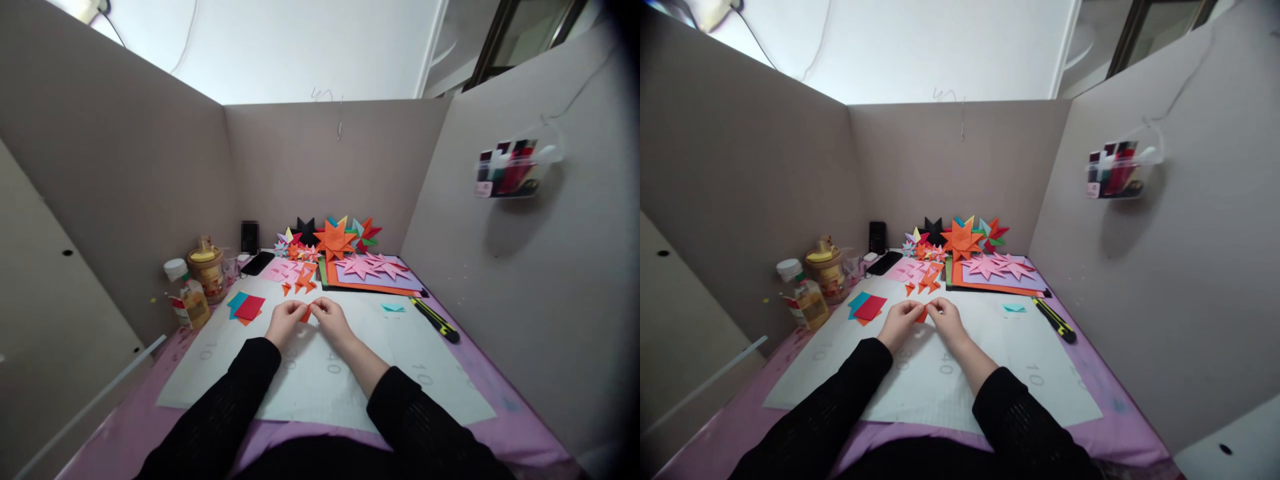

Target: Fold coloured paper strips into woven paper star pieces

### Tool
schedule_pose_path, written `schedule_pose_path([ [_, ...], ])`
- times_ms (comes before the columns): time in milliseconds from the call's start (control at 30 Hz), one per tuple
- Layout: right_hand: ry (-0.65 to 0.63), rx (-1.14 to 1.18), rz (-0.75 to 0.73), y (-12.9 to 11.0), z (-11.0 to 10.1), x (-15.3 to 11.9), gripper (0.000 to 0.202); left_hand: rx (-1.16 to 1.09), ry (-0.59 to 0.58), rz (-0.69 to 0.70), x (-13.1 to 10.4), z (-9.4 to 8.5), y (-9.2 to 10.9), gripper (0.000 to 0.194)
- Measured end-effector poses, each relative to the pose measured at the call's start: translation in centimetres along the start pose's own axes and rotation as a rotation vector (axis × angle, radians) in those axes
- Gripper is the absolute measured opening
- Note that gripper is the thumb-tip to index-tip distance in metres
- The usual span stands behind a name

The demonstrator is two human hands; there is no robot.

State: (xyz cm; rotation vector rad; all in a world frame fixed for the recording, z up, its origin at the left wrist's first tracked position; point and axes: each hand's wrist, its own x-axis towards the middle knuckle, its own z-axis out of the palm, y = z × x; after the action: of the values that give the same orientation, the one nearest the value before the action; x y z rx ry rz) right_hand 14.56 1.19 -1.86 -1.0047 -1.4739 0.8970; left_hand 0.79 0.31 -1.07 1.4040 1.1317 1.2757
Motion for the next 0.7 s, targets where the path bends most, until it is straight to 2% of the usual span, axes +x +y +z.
schedule_pose_path([
  [200,0.011,0.039,0.038,0.68,-0.17,0.16,0.019,0.125,-0.073,0.017,-0.39,0.26,0.32,0.021],
  [400,0.006,-0.017,0.024,0.36,-0.21,0.03,0.02,0.123,-0.041,0.03,-0.32,0.05,0.5,0.022],
  [600,-0.107,-0.137,0.042,0.07,0.0,-0.38,0.016,0.115,0.0,0.087,-0.29,0.08,0.45,0.022],
  [700,-0.11,-0.173,0.025,0.15,0.01,-0.33,0.016,0.094,0.054,0.069,0.07,-0.43,0.47,0.022],
])
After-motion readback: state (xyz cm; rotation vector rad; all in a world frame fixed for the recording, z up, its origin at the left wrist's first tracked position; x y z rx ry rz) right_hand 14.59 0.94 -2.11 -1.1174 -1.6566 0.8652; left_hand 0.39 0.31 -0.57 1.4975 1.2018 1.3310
